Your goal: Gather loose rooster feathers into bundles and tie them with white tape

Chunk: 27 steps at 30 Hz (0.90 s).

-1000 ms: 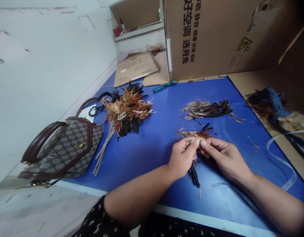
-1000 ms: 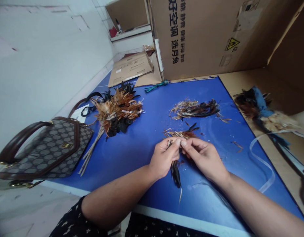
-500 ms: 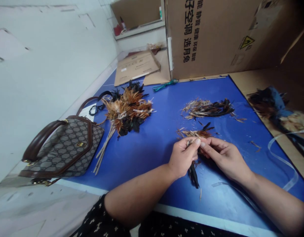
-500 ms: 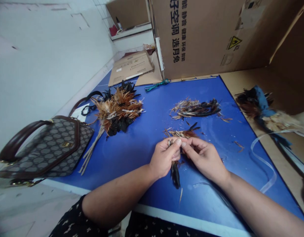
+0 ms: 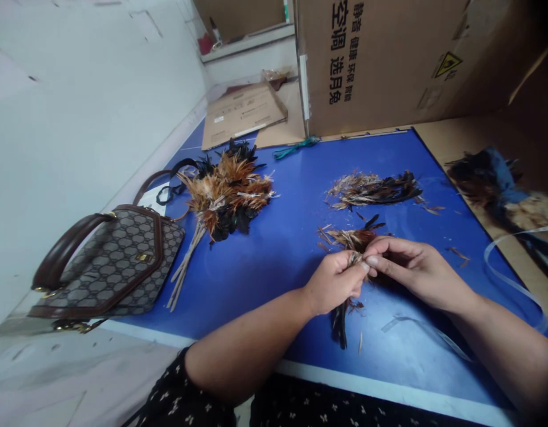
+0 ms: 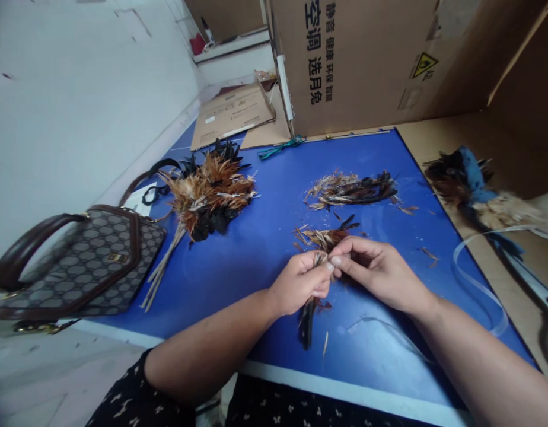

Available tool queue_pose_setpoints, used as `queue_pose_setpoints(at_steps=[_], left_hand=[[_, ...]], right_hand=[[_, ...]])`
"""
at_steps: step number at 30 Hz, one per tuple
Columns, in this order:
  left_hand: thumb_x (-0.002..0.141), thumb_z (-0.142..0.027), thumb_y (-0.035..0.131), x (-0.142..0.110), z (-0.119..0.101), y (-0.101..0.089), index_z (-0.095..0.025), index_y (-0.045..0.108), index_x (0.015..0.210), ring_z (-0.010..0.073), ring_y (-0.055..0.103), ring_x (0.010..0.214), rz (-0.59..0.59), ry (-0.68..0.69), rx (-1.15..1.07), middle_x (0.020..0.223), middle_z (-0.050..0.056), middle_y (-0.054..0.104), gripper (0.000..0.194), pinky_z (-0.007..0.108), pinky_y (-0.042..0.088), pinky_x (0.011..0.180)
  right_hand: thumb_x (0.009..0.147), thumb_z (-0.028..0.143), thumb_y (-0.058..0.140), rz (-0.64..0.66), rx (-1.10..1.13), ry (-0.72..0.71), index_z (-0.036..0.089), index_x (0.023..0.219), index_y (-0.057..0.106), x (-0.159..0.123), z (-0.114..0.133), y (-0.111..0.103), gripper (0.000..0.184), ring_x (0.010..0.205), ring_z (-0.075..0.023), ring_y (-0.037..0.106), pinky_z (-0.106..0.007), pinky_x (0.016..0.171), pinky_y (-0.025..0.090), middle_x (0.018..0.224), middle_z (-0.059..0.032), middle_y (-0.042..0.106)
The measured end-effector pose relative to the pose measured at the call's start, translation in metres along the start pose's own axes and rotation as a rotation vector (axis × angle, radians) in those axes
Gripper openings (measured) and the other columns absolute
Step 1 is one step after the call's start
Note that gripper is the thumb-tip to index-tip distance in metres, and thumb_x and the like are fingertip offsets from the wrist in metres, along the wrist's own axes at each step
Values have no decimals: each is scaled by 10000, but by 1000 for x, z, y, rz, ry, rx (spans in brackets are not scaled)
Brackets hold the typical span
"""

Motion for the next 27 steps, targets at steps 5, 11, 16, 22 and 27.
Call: queue_pose_setpoints(at_steps=[5, 11, 16, 22, 27], left_hand=[[937, -390, 681, 1, -1, 7, -139, 585, 928, 62, 321, 585, 69, -35, -181, 707, -62, 379, 269, 249, 334, 594], [1014, -414, 583, 0, -1, 14, -179, 511, 1013, 85, 380, 666, 138, -53, -164, 828, -31, 409, 246, 284, 438, 687], [1043, -483, 534, -2, -10, 11, -186, 480, 964, 92, 431, 663, 118, 28, 100, 794, -39, 413, 312, 320, 473, 710], [1038, -537, 528, -2, -16, 2, -154, 537, 958, 156, 618, 772, 102, 47, 269, 820, 44, 598, 391, 346, 514, 776], [999, -600, 586, -3, -5, 11, -167, 513, 970, 192, 678, 785, 286, -30, 23, 848, 57, 622, 440, 364, 545, 749]], right_hand=[[975, 447, 728, -65, -70, -82, 236, 932, 747, 1, 3, -5, 216, 790, -153, 628, -285, 761, 523, 897, -27, 693], [986, 428, 711, -119, -131, -164, 240, 896, 749, 0, 16, -6, 211, 824, -167, 648, -294, 781, 538, 946, -42, 698], [989, 419, 708, -124, -141, -175, 243, 883, 755, -1, 17, -2, 211, 815, -175, 665, -311, 788, 555, 925, -44, 701], [954, 449, 748, -167, -51, -156, 252, 886, 772, -2, 20, 1, 210, 762, -182, 681, -328, 697, 591, 937, -57, 701], [942, 463, 763, -187, -28, -157, 253, 900, 780, -4, 18, 0, 214, 777, -194, 707, -344, 713, 608, 917, -58, 715]])
Point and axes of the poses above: each hand's wrist, its own x-axis towards the middle knuckle, its own y-axis out of the palm, z = x × y, the point moved 8 cm from there along x, towards the middle knuckle
